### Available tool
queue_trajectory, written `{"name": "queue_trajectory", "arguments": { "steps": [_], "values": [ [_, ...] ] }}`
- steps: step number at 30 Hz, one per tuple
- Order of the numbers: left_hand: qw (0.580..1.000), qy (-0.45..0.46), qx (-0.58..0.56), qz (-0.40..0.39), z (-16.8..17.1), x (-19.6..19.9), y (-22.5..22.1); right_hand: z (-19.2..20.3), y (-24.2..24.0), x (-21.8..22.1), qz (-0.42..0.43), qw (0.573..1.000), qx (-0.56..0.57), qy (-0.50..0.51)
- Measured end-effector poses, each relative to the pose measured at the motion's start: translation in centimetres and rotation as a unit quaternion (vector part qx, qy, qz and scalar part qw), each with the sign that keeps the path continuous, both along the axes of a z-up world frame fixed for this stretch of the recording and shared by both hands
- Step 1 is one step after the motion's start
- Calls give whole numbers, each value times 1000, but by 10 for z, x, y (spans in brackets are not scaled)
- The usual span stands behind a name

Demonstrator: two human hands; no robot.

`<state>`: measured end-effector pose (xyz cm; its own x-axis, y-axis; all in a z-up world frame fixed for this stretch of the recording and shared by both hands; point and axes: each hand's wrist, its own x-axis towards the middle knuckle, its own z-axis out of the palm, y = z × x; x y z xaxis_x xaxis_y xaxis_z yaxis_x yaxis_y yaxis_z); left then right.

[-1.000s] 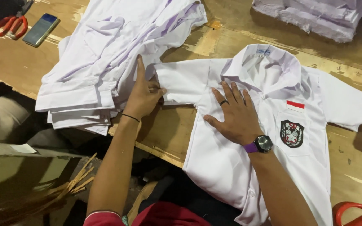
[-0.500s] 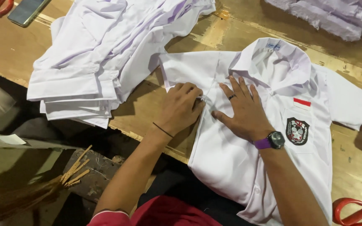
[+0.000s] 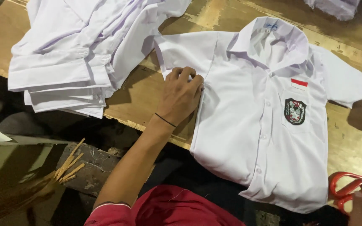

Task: Trimming loose threads from a white school shirt and folding it on a wooden table.

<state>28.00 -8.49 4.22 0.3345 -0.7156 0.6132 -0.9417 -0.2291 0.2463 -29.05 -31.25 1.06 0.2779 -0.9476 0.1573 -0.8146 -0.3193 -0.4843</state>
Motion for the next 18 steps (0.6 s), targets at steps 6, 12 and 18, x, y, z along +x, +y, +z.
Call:
{"name": "queue_trajectory", "arguments": {
  "steps": [6, 12, 18],
  "values": [
    [999, 44, -23, -8, -21, 0, -6, -17, 53, 29, -142, 981, 6, 132],
    [994, 98, -36, -18, -17, 0, -4, 22, 24, 65, -211, 962, 106, 135],
    [991, 130, -32, -29, -16, 3, -2, -91, -72, -53, -196, 960, 191, 54]
  ]
}}
